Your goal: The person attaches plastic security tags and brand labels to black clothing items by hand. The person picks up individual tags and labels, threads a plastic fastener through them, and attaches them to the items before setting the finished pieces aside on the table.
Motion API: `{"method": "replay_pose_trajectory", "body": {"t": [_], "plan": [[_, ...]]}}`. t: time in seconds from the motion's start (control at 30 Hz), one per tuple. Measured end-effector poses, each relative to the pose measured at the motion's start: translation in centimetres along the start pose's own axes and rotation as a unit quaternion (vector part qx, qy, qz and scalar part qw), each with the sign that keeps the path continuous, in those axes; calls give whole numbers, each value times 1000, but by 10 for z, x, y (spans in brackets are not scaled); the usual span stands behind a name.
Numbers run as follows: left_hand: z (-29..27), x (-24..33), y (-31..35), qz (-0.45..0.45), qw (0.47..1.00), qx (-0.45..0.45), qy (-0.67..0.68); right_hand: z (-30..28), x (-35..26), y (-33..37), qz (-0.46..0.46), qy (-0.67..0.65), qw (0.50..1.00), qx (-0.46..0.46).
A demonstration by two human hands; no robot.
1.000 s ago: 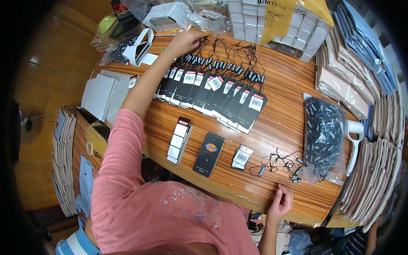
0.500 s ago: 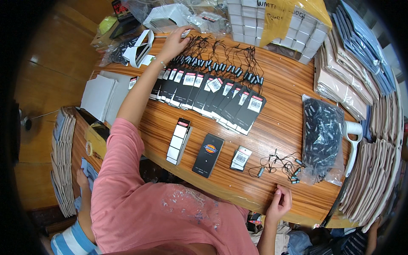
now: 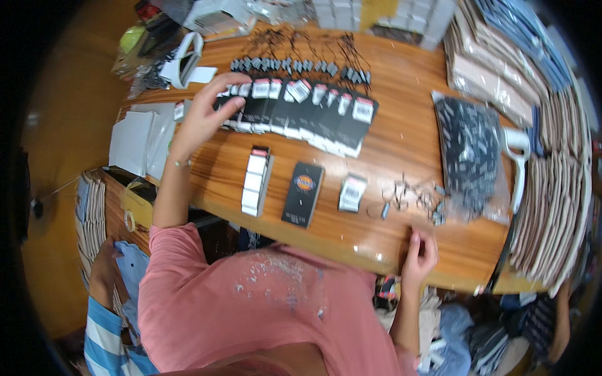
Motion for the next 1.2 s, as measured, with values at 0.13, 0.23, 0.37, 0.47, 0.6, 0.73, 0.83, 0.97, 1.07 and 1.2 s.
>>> {"method": "replay_pose_trajectory", "body": {"t": [0.13, 0.23, 0.37, 0.47, 0.6, 0.73, 0.83, 0.97, 1.07, 1.2], "plan": [[38, 62, 47, 82, 980, -107, -143, 9, -41, -2, -166, 15, 985, -38], [61, 75, 64, 88, 976, -147, -137, 42, -86, -13, -255, 54, 954, -149], [79, 69, 74, 59, 981, -154, -104, 81, -91, -28, -322, 172, 916, -163], [82, 62, 82, 33, 986, -146, -76, 98, -84, -32, -323, 218, 905, -174], [77, 64, 89, 62, 994, -53, -68, 101, -80, -31, -303, 173, 916, -200], [75, 64, 94, 47, 997, -42, -55, 103, -79, -31, -295, 138, 926, -191], [78, 59, 95, 40, 997, -45, -52, 104, -81, -31, -284, 114, 933, -192], [75, 51, 97, -139, 965, -114, 191, 107, -63, -37, -62, -45, 952, -298], [72, 55, 99, -225, 890, -134, 374, 99, -68, -32, 55, -175, 928, -324], [66, 59, 100, -263, 851, -130, 436, 90, -86, -16, 80, -215, 917, -327]]}}
Point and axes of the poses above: each hand's wrist, its own y-axis away from the middle knuckle, its own z-axis out of the palm, x = y × z, the point moved 3 cm from there along -y, towards the middle knuckle, and after that the axes turned 8 degrees about x, right-handed, at the moved point
